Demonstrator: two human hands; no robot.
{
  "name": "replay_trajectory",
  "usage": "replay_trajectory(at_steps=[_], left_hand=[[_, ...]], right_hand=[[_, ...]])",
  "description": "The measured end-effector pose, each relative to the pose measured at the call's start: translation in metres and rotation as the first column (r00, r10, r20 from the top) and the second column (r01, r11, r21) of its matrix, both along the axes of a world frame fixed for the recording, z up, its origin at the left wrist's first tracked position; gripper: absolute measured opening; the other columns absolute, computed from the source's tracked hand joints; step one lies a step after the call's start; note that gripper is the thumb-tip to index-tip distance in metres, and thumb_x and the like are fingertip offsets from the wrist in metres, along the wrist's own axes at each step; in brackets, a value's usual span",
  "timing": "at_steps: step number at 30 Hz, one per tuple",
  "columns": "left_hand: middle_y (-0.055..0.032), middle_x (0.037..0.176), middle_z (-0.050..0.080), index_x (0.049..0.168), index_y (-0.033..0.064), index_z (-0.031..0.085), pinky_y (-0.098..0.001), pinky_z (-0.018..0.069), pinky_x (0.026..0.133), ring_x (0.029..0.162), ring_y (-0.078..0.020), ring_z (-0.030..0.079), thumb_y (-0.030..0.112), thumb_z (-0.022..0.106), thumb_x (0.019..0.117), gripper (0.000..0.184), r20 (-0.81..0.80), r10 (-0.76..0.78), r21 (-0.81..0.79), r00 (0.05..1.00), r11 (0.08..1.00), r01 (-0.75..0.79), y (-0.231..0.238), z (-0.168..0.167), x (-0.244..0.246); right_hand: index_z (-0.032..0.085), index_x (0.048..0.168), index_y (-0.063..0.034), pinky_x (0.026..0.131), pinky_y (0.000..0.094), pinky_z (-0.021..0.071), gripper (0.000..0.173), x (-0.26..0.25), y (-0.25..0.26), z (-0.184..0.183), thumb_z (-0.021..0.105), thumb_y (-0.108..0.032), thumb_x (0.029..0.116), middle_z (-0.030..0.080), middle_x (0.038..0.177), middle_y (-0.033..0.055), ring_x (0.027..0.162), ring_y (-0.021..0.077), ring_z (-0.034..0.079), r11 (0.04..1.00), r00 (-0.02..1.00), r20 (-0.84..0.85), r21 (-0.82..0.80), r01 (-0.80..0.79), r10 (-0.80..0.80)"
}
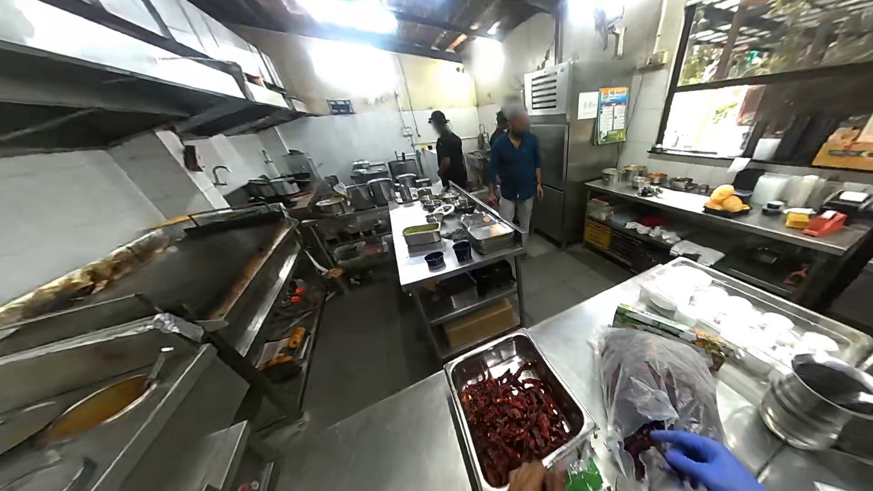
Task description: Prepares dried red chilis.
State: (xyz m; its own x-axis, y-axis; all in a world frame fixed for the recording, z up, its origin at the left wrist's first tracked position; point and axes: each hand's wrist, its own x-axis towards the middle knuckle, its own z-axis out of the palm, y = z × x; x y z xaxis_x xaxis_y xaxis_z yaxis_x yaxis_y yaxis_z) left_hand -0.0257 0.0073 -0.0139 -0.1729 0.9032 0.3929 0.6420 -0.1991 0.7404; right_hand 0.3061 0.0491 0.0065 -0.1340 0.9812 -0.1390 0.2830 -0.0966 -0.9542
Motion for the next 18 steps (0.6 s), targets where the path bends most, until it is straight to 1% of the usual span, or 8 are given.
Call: replay_trajectory(at_steps=[2,3,5,6,7,10,13,18], left_hand=[[-0.0013,0.080,0.072,0.085,0.0070,0.074,-0.0385,0.0604,0.081,0.079,-0.0143,0.070,0.026,0.066,0.0991,0.024,0.255,-0.229,-0.015,0.940,0.971,0.240,-0.009,0.016,0.025],[-0.0021,0.085,0.074,0.098,0.0051,0.074,-0.0375,0.0629,0.079,0.080,-0.0145,0.072,0.019,0.065,0.1000,0.017,0.379,-0.316,0.003,0.870,0.940,0.340,-0.012,0.024,0.034],[-0.0053,0.094,0.074,0.130,0.0015,0.064,-0.0385,0.0640,0.078,0.082,-0.0181,0.072,0.014,0.060,0.1020,0.031,0.520,-0.419,0.054,0.744,0.886,0.461,-0.014,0.038,0.043],[-0.0070,0.096,0.073,0.138,0.0004,0.059,-0.0389,0.0634,0.079,0.084,-0.0197,0.072,0.015,0.057,0.1030,0.037,0.549,-0.443,0.066,0.709,0.868,0.491,-0.014,0.047,0.044],[-0.0089,0.098,0.072,0.139,-0.0005,0.058,-0.0392,0.0628,0.079,0.085,-0.0214,0.071,0.015,0.054,0.1044,0.038,0.569,-0.455,0.074,0.685,0.858,0.509,-0.013,0.057,0.043],[-0.0121,0.107,0.072,0.127,0.0003,0.068,-0.0389,0.0611,0.085,0.094,-0.0241,0.070,0.018,0.051,0.1073,0.032,0.603,-0.455,0.061,0.655,0.845,0.531,-0.005,0.081,0.032],[-0.0150,0.112,0.072,0.122,-0.0003,0.071,-0.0383,0.0599,0.088,0.096,-0.0249,0.070,0.019,0.058,0.1042,0.030,0.653,-0.435,0.067,0.620,0.849,0.524,-0.004,0.095,0.027],[-0.0172,0.103,0.070,0.104,-0.0023,0.074,-0.0374,0.0615,0.081,0.088,-0.0260,0.069,0.010,0.075,0.0917,0.018,0.695,-0.406,0.157,0.594,0.891,0.426,-0.004,0.098,0.029]], right_hand=[[0.070,0.134,-0.0152,0.074,0.0461,0.0629,0.040,-0.029,-0.010,0.031,0.071,-0.018,0.0942,0.075,0.097,0.0136,0.081,0.0275,0.072,1.000,0.975,-0.220,0.013,0.017,-0.014],[0.066,0.139,-0.0142,0.076,0.0461,0.0620,0.043,-0.044,-0.015,0.048,0.069,-0.016,0.0957,0.073,0.100,0.0155,0.083,0.0285,0.071,1.000,0.953,-0.304,0.024,0.011,-0.003],[0.059,0.146,-0.0152,0.081,0.0451,0.0607,0.049,-0.068,-0.021,0.071,0.067,-0.016,0.0971,0.073,0.102,0.0169,0.087,0.0282,0.070,0.999,0.925,-0.379,0.041,0.013,0.004],[0.057,0.148,-0.0166,0.082,0.0438,0.0603,0.052,-0.076,-0.024,0.079,0.067,-0.015,0.0969,0.073,0.101,0.0166,0.087,0.0272,0.070,0.999,0.920,-0.392,0.036,0.013,0.002],[0.055,0.150,-0.0191,0.083,0.0427,0.0600,0.056,-0.083,-0.025,0.086,0.068,-0.014,0.0962,0.073,0.102,0.0160,0.088,0.0262,0.071,1.000,0.918,-0.396,0.026,0.009,0.002],[0.050,0.154,-0.0217,0.086,0.0407,0.0593,0.063,-0.096,-0.026,0.101,0.068,-0.011,0.0951,0.073,0.100,0.0163,0.089,0.0247,0.071,0.998,0.903,-0.425,0.034,-0.050,0.060],[0.052,0.153,-0.0224,0.086,0.0393,0.0594,0.063,-0.105,-0.028,0.107,0.072,-0.013,0.0934,0.074,0.097,0.0141,0.087,0.0230,0.071,0.995,0.906,-0.410,0.042,-0.096,0.105],[0.058,0.149,-0.0251,0.083,0.0369,0.0608,0.058,-0.119,-0.031,0.112,0.075,-0.018,0.0937,0.076,0.091,0.0079,0.082,0.0185,0.072,0.991,0.943,-0.307,0.064,-0.115,0.130]])
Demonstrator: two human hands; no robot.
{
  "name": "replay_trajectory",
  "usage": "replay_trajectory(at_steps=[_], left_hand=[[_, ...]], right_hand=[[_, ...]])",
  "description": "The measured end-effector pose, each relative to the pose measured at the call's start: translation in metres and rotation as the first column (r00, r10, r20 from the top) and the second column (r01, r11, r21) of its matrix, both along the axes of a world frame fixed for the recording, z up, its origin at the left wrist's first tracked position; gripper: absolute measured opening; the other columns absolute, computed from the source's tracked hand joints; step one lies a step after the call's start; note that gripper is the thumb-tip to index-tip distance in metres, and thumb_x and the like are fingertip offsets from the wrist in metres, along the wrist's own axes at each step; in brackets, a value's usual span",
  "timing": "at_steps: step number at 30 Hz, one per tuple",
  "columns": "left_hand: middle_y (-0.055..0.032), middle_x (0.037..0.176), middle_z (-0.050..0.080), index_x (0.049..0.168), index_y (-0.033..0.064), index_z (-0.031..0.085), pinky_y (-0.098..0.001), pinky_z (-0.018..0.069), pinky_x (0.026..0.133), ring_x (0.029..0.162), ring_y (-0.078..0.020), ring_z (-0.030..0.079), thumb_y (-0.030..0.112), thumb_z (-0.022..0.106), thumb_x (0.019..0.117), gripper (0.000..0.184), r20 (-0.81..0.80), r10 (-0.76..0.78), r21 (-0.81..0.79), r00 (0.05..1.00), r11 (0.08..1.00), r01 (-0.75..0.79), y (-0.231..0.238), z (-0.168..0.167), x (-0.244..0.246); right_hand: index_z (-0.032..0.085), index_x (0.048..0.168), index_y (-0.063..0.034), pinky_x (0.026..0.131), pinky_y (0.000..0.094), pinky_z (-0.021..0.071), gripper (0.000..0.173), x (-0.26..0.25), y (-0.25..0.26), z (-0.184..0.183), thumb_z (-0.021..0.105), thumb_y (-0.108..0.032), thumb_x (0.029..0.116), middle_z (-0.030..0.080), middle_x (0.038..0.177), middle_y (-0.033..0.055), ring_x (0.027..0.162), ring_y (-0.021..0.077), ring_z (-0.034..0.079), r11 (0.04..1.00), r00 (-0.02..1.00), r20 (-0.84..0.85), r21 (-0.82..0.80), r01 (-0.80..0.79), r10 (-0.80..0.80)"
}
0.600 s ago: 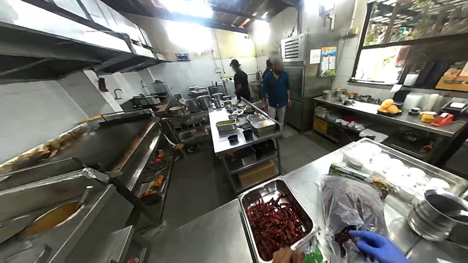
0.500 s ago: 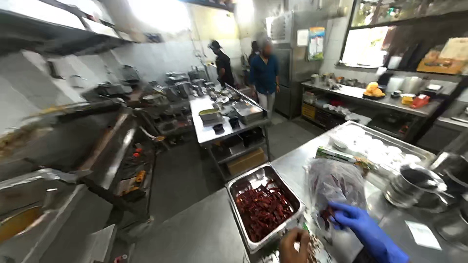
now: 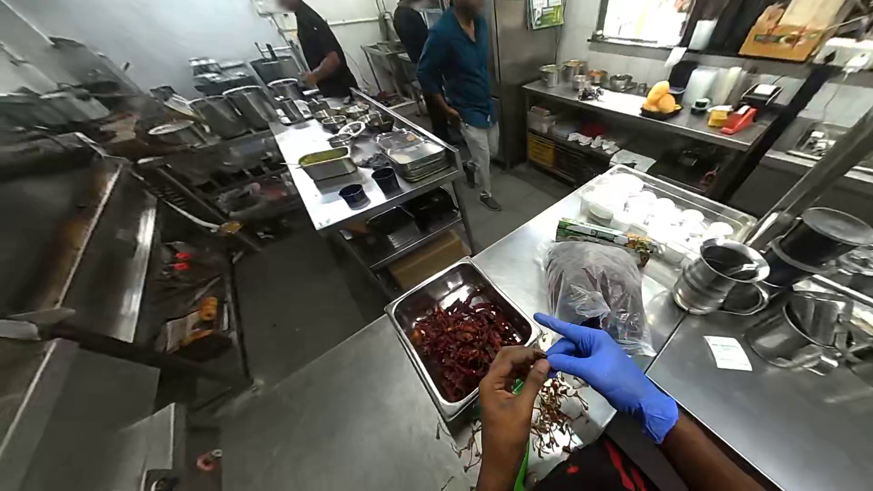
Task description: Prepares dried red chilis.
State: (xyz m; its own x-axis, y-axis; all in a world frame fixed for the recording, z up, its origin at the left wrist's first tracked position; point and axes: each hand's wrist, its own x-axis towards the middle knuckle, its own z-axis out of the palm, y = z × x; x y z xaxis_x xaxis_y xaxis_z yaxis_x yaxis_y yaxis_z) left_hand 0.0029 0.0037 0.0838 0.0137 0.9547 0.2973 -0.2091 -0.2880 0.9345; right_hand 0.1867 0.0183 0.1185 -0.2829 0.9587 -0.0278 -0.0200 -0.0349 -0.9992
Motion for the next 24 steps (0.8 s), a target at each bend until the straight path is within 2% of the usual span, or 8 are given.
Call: replay_trajectory(at_steps=[5,7,9,12,15,17,21,24], left_hand=[[-0.0166,0.099,0.071,0.107,-0.0040,0.070,-0.0392,0.0615,0.082,0.089,-0.0266,0.070,0.005,0.063,0.0978,0.014,-0.032,0.030,0.057,0.999,0.998,-0.028,-0.004,0.006,-0.005],[-0.0125,0.092,0.072,0.110,-0.0033,0.068,-0.0385,0.0637,0.075,0.080,-0.0230,0.071,0.002,0.061,0.0985,0.014,-0.125,0.019,0.052,0.992,0.999,-0.013,-0.008,0.006,-0.004],[-0.0055,0.092,0.073,0.113,0.0008,0.069,-0.0353,0.0637,0.072,0.078,-0.0163,0.071,0.002,0.061,0.0971,0.018,-0.267,0.021,0.045,0.964,0.999,-0.009,-0.013,0.004,-0.003],[0.0001,0.086,0.072,0.106,0.0049,0.070,-0.0318,0.0611,0.069,0.074,-0.0106,0.069,0.007,0.063,0.0962,0.013,-0.407,0.075,0.003,0.910,0.997,-0.081,-0.019,0.010,0.003],[0.0000,0.082,0.071,0.104,0.0058,0.071,-0.0307,0.0590,0.066,0.070,-0.0097,0.067,0.014,0.064,0.0994,0.012,-0.454,0.125,-0.002,0.882,0.990,-0.142,-0.020,0.012,0.002],[-0.0013,0.083,0.071,0.106,0.0054,0.072,-0.0316,0.0597,0.069,0.072,-0.0102,0.067,0.015,0.063,0.1001,0.014,-0.485,0.172,0.028,0.858,0.983,-0.181,-0.020,0.011,0.002],[-0.0046,0.098,0.076,0.115,0.0037,0.074,-0.0352,0.0618,0.083,0.087,-0.0125,0.072,0.016,0.063,0.0998,0.022,-0.549,0.259,0.115,0.794,0.965,-0.235,-0.022,0.011,0.007],[-0.0044,0.096,0.077,0.107,0.0058,0.078,-0.0356,0.0611,0.084,0.087,-0.0131,0.072,0.017,0.068,0.0971,0.018,-0.565,0.318,0.191,0.761,0.948,-0.254,-0.021,0.007,0.008]], right_hand=[[0.072,0.128,-0.0311,0.081,0.0330,0.0583,0.034,0.002,0.004,-0.009,0.066,-0.045,0.0979,0.073,0.095,-0.0093,0.088,0.0073,0.068,0.950,0.939,0.333,0.313,-0.021,-0.089],[0.075,0.109,-0.0247,0.082,0.0339,0.0559,0.027,0.001,0.008,-0.016,0.064,-0.047,0.0983,0.069,0.095,-0.0086,0.091,0.0075,0.065,0.888,0.902,0.401,0.458,-0.048,-0.158],[0.072,0.093,-0.0198,0.082,0.0363,0.0539,0.032,-0.002,0.013,-0.026,0.060,-0.048,0.1007,0.067,0.091,-0.0049,0.091,0.0102,0.064,0.833,0.877,0.443,0.545,-0.097,-0.188],[0.069,0.084,-0.0146,0.078,0.0373,0.0528,0.040,-0.008,0.021,-0.043,0.049,-0.040,0.1075,0.065,0.080,-0.0001,0.081,0.0132,0.064,0.774,0.875,0.431,0.623,-0.113,-0.219],[0.066,0.077,-0.0102,0.069,0.0377,0.0506,0.043,-0.011,0.022,-0.044,0.048,-0.034,0.1084,0.060,0.069,0.0029,0.070,0.0152,0.061,0.814,0.904,0.387,0.574,-0.084,-0.180],[0.066,0.075,-0.0092,0.063,0.0361,0.0484,0.043,-0.013,0.018,-0.036,0.050,-0.032,0.1077,0.058,0.066,0.0024,0.065,0.0143,0.058,0.890,0.927,0.359,0.451,-0.068,-0.111],[0.072,0.079,-0.0083,0.065,0.0355,0.0527,0.044,-0.018,0.013,-0.029,0.051,-0.033,0.1081,0.065,0.069,0.0020,0.065,0.0135,0.061,0.980,0.973,0.231,0.198,-0.018,-0.029],[0.068,0.072,-0.0084,0.060,0.0357,0.0494,0.049,-0.020,0.011,-0.032,0.049,-0.035,0.1085,0.060,0.063,0.0022,0.060,0.0141,0.057,0.982,0.980,0.195,0.187,0.008,-0.045]])
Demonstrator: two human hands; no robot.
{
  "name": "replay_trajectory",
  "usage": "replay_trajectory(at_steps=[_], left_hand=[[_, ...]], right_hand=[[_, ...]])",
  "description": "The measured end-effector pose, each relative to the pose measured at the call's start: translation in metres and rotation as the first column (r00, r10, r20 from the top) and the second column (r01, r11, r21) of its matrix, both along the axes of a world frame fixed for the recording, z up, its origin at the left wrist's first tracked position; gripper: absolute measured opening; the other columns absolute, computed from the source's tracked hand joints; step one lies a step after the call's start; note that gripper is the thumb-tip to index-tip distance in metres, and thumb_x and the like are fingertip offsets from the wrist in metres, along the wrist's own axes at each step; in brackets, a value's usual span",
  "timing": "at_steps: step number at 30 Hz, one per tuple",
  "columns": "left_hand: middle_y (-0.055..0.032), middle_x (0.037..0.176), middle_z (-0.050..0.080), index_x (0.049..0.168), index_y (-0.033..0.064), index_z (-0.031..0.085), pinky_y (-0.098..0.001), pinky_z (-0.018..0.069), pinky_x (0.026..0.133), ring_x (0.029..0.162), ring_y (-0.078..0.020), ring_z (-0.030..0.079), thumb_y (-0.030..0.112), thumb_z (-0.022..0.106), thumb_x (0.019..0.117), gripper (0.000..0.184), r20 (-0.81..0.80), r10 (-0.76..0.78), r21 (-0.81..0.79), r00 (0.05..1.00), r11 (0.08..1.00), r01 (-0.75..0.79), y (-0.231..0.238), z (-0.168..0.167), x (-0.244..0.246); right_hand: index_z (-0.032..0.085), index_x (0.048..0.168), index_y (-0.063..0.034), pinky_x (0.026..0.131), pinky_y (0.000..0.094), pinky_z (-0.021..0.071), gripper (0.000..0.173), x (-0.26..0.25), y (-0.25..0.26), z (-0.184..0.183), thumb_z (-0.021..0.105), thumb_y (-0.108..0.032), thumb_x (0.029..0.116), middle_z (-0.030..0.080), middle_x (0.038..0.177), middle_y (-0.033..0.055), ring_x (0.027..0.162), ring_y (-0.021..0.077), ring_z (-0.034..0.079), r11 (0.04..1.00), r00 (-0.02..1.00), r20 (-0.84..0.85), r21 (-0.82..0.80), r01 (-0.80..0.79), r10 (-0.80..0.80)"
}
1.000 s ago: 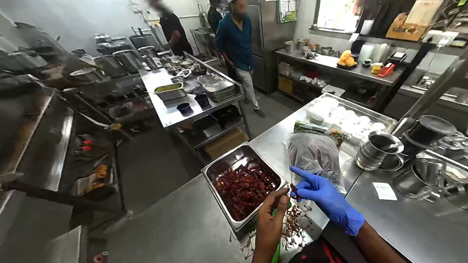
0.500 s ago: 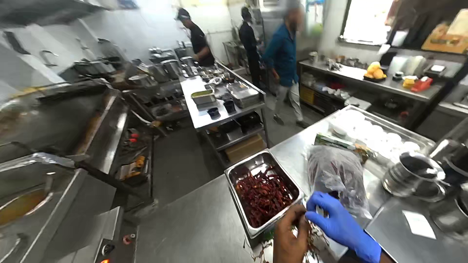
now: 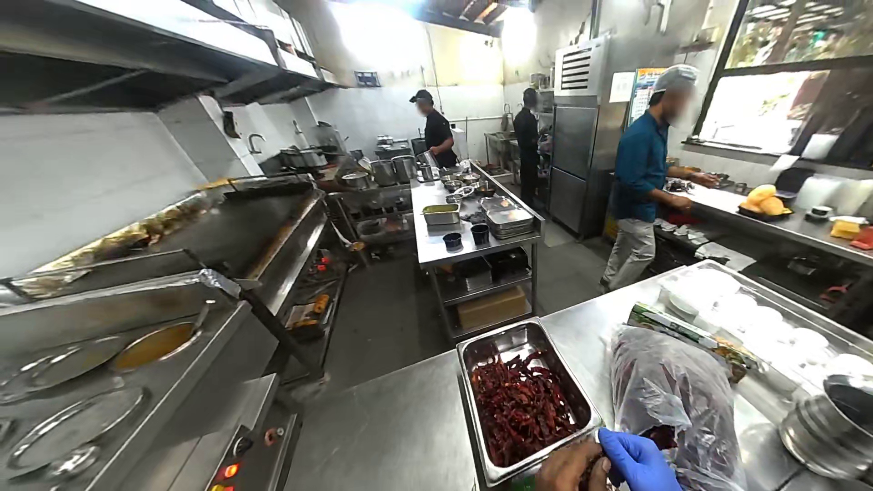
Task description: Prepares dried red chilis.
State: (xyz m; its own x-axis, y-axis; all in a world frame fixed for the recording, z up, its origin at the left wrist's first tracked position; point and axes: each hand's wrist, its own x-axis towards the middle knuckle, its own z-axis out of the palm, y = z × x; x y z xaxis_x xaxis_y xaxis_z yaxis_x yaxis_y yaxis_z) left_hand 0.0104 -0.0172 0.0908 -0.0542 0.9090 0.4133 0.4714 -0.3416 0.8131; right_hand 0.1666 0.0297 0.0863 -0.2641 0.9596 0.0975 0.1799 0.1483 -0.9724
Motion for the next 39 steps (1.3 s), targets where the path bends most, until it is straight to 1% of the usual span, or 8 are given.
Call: replay_trajectory(at_steps=[9,14,18,21,25,30,36,39], left_hand=[[-0.0011,0.077,0.073,0.087,0.0108,0.078,-0.0369,0.0551,0.070,0.072,-0.0171,0.069,0.016,0.060,0.0912,0.019,-0.473,0.257,0.247,0.842,0.957,-0.154,-0.006,-0.026,0.013],[-0.0012,0.083,0.075,0.096,0.0118,0.081,-0.0387,0.0599,0.073,0.078,-0.0164,0.072,0.026,0.060,0.0967,0.025,-0.351,0.282,0.317,0.893,0.933,-0.170,0.004,-0.032,-0.004],[-0.0162,0.118,0.071,0.133,0.0117,0.068,-0.0566,0.0559,0.090,0.108,-0.0374,0.068,0.033,0.061,0.0990,0.041,-0.497,0.249,0.064,0.831,0.966,-0.251,0.046,-0.063,-0.052],[-0.0219,0.147,0.053,0.152,0.0099,0.049,-0.0613,0.0461,0.105,0.132,-0.0435,0.053,0.037,0.064,0.0963,0.064,-0.540,0.175,-0.078,0.824,0.964,-0.255,0.062,-0.115,-0.082],[-0.0183,0.132,0.065,0.115,0.0047,0.074,-0.0527,0.0485,0.105,0.124,-0.0379,0.061,0.032,0.055,0.0999,0.037,-0.457,0.339,0.154,0.822,0.941,-0.303,0.059,-0.150,-0.086],[-0.0187,0.112,0.069,0.088,0.0007,0.072,-0.0489,0.0526,0.096,0.108,-0.0353,0.066,0.028,0.060,0.0977,0.032,-0.374,0.391,0.164,0.841,0.920,-0.355,0.058,-0.142,-0.083],[-0.0160,0.107,0.071,0.083,0.0030,0.072,-0.0493,0.0528,0.094,0.104,-0.0343,0.067,0.034,0.056,0.0986,0.038,-0.454,0.381,0.173,0.805,0.924,-0.340,0.058,-0.147,-0.086],[-0.0158,0.106,0.071,0.084,0.0031,0.073,-0.0482,0.0528,0.094,0.103,-0.0339,0.067,0.034,0.055,0.0982,0.038,-0.449,0.390,0.181,0.804,0.921,-0.345,0.057,-0.151,-0.088]], right_hand=[[0.060,0.065,-0.0156,0.072,0.0445,0.0495,0.040,-0.013,0.003,-0.059,0.054,-0.032,0.1010,0.059,0.059,-0.0006,0.059,0.0177,0.060,0.599,0.594,0.453,0.798,0.062,-0.665],[0.057,0.063,-0.0167,0.063,0.0441,0.0464,0.054,0.017,0.010,-0.098,0.048,-0.050,0.1037,0.052,0.057,-0.0017,0.059,0.0161,0.056,0.949,0.799,0.552,0.308,0.071,-0.239],[0.070,0.124,-0.0259,0.087,0.0482,0.0556,0.050,0.027,-0.011,-0.104,0.053,-0.065,0.0971,0.072,0.107,0.0005,0.097,0.0189,0.069,0.989,0.766,0.638,0.046,-0.141,0.079],[0.068,0.131,-0.0283,0.091,0.0477,0.0551,0.050,0.036,-0.018,-0.104,0.052,-0.062,0.0984,0.072,0.114,0.0005,0.103,0.0189,0.068,0.998,0.756,0.654,0.028,-0.055,0.023],[0.077,0.106,-0.0195,0.084,0.0471,0.0569,0.024,0.066,-0.003,-0.105,0.061,-0.036,0.0987,0.074,0.103,0.0013,0.098,0.0212,0.070,0.916,0.568,0.724,0.366,0.164,-0.391],[0.075,0.112,-0.0155,0.082,0.0530,0.0549,0.019,0.091,0.037,-0.116,0.066,-0.018,0.0953,0.071,0.104,0.0126,0.096,0.0342,0.068,0.859,0.352,0.784,0.467,0.209,-0.512],[0.071,0.086,0.0013,0.077,0.0559,0.0533,0.008,0.073,0.061,-0.115,0.067,-0.006,0.0867,0.067,0.093,0.0226,0.091,0.0413,0.066,0.874,0.060,0.942,0.283,0.395,-0.331],[0.071,0.085,-0.0016,0.083,0.0558,0.0518,0.008,0.073,0.063,-0.115,0.066,-0.007,0.0863,0.069,0.090,0.0187,0.091,0.0378,0.067,0.890,0.135,0.937,0.250,0.381,-0.321]])
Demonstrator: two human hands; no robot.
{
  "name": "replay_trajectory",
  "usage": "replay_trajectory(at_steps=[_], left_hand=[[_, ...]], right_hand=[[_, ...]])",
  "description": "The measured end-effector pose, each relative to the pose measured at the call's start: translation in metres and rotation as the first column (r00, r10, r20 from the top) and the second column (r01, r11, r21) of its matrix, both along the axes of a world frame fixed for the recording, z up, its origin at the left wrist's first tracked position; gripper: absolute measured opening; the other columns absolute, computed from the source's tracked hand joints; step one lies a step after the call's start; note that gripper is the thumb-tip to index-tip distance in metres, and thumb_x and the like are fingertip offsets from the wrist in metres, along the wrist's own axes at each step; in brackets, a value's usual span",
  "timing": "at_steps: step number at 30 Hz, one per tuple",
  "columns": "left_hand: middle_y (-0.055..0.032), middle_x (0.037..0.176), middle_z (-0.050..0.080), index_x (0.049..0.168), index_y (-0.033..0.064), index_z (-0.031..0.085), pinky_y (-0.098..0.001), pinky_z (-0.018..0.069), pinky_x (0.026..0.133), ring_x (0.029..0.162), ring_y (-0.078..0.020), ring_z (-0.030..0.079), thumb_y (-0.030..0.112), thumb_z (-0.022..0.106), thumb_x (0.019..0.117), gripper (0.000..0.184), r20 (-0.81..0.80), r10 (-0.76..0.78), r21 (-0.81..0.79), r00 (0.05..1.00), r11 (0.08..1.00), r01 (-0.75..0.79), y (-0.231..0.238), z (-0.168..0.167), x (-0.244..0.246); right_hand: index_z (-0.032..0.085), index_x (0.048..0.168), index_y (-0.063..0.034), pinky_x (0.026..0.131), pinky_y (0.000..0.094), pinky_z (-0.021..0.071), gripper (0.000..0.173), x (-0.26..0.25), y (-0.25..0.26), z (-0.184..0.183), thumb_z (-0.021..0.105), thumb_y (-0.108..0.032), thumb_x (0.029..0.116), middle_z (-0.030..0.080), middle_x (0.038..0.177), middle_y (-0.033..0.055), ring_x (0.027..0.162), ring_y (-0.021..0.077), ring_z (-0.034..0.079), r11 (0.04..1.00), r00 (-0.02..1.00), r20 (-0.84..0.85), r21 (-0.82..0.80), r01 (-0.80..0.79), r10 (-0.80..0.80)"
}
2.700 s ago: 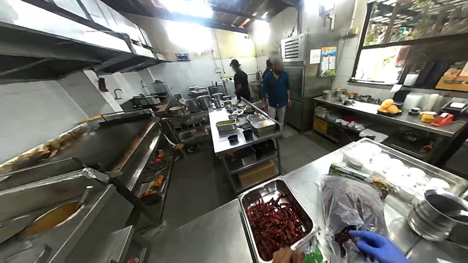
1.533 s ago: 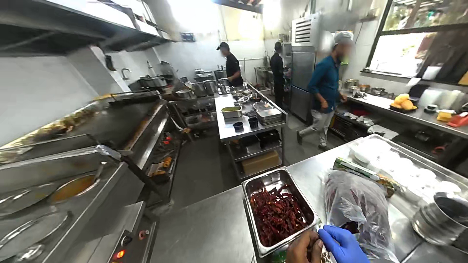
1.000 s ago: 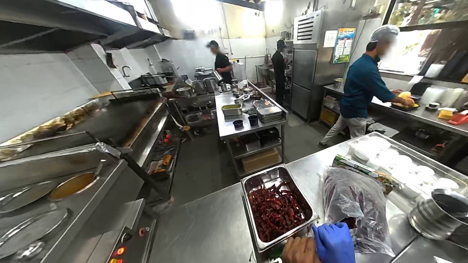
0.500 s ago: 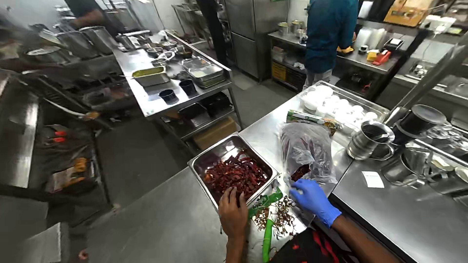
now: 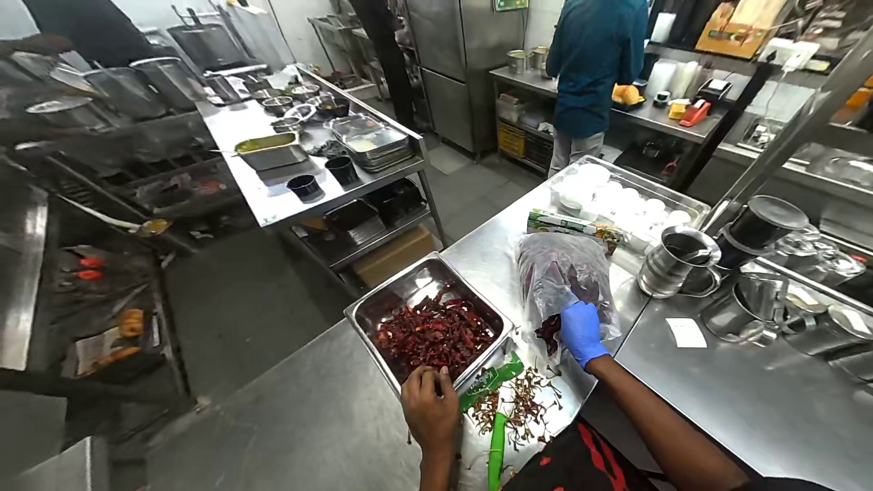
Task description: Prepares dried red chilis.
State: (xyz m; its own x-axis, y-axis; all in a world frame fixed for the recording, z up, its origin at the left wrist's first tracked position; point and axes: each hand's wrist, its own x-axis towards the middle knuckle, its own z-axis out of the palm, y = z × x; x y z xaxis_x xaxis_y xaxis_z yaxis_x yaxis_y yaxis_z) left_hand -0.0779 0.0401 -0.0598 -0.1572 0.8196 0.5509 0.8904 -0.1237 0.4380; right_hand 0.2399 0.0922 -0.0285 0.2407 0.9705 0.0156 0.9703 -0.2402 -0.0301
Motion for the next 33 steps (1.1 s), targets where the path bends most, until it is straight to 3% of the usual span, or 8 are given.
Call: replay_trajectory(at_steps=[6,8,11,16,22,27,30,33], left_hand=[[-0.0161,0.106,0.071,0.086,0.0024,0.074,-0.0505,0.0533,0.092,0.102,-0.0345,0.067,0.031,0.056,0.0967,0.035,0.006,0.009,0.010,1.000,1.000,-0.009,0.002,-0.003,0.000],[-0.0162,0.106,0.071,0.086,0.0030,0.074,-0.0508,0.0537,0.091,0.102,-0.0344,0.068,0.030,0.056,0.0968,0.034,0.001,0.007,0.003,1.000,1.000,-0.007,0.002,-0.003,-0.001],[-0.0158,0.107,0.071,0.088,0.0034,0.075,-0.0498,0.0536,0.091,0.102,-0.0334,0.068,0.031,0.055,0.0975,0.035,-0.014,0.003,-0.004,1.000,1.000,-0.003,0.002,-0.006,-0.001],[-0.0155,0.106,0.072,0.090,0.0030,0.075,-0.0490,0.0543,0.090,0.102,-0.0341,0.068,0.032,0.054,0.0989,0.037,-0.045,-0.029,-0.019,0.999,0.999,0.028,0.000,-0.004,-0.005],[-0.0139,0.105,0.071,0.089,0.0039,0.075,-0.0474,0.0546,0.088,0.100,-0.0324,0.068,0.032,0.055,0.0984,0.036,-0.029,-0.017,-0.004,0.999,1.000,0.017,-0.001,-0.004,-0.002],[-0.0139,0.105,0.072,0.089,0.0045,0.076,-0.0471,0.0549,0.088,0.100,-0.0319,0.068,0.031,0.056,0.0975,0.034,-0.024,-0.008,0.010,1.000,1.000,0.009,-0.001,-0.008,-0.003],[-0.0140,0.104,0.072,0.088,0.0039,0.075,-0.0472,0.0551,0.087,0.099,-0.0319,0.068,0.030,0.056,0.0972,0.034,-0.017,0.001,0.011,1.000,1.000,0.000,-0.003,-0.005,-0.001],[-0.0157,0.104,0.072,0.089,0.0026,0.075,-0.0492,0.0553,0.087,0.098,-0.0343,0.069,0.030,0.055,0.0975,0.035,-0.041,0.006,-0.003,0.999,1.000,-0.007,-0.001,-0.003,0.000]], right_hand=[[0.078,0.111,-0.0214,0.085,0.0490,0.0545,0.022,0.012,-0.012,-0.019,0.066,-0.029,0.0939,0.072,0.110,0.0047,0.101,0.0255,0.067,0.855,0.898,-0.237,0.464,-0.231,0.371],[0.065,0.139,-0.0212,0.103,0.0530,0.0498,0.048,0.002,-0.011,-0.009,0.069,-0.027,0.0918,0.056,0.148,0.0106,0.129,0.0319,0.057,0.854,0.905,-0.241,0.478,-0.205,0.352],[0.045,0.156,-0.0153,0.119,0.0552,0.0363,0.073,-0.013,0.004,-0.007,0.072,-0.029,0.0897,0.036,0.164,0.0141,0.150,0.0332,0.035,0.859,0.922,-0.257,0.495,-0.133,0.291],[0.046,0.153,-0.0078,0.124,0.0566,0.0262,0.070,-0.027,0.043,-0.006,0.064,-0.040,0.0938,0.041,0.160,0.0171,0.153,0.0344,0.031,0.888,0.942,-0.303,0.460,0.014,0.142],[0.065,0.134,-0.0129,0.100,0.0623,0.0477,0.048,-0.039,0.025,-0.022,0.073,-0.027,0.0892,0.064,0.132,0.0172,0.123,0.0384,0.059,0.917,0.957,-0.183,0.372,-0.145,0.226],[0.072,0.115,-0.0110,0.089,0.0611,0.0536,0.028,-0.041,-0.012,-0.041,0.070,-0.018,0.0879,0.066,0.124,0.0182,0.112,0.0432,0.062,0.966,0.964,-0.127,0.139,-0.216,0.234],[0.070,0.126,-0.0170,0.087,0.0612,0.0525,0.041,-0.029,-0.012,-0.013,0.071,-0.027,0.0863,0.068,0.121,0.0154,0.107,0.0402,0.065,0.920,0.954,-0.060,0.287,-0.266,0.294],[0.046,0.155,-0.0158,0.116,0.0589,0.0353,0.060,-0.034,-0.011,0.079,0.064,-0.029,0.0992,0.052,0.152,0.0156,0.140,0.0377,0.048,0.969,0.973,-0.177,-0.170,-0.180,0.150]])
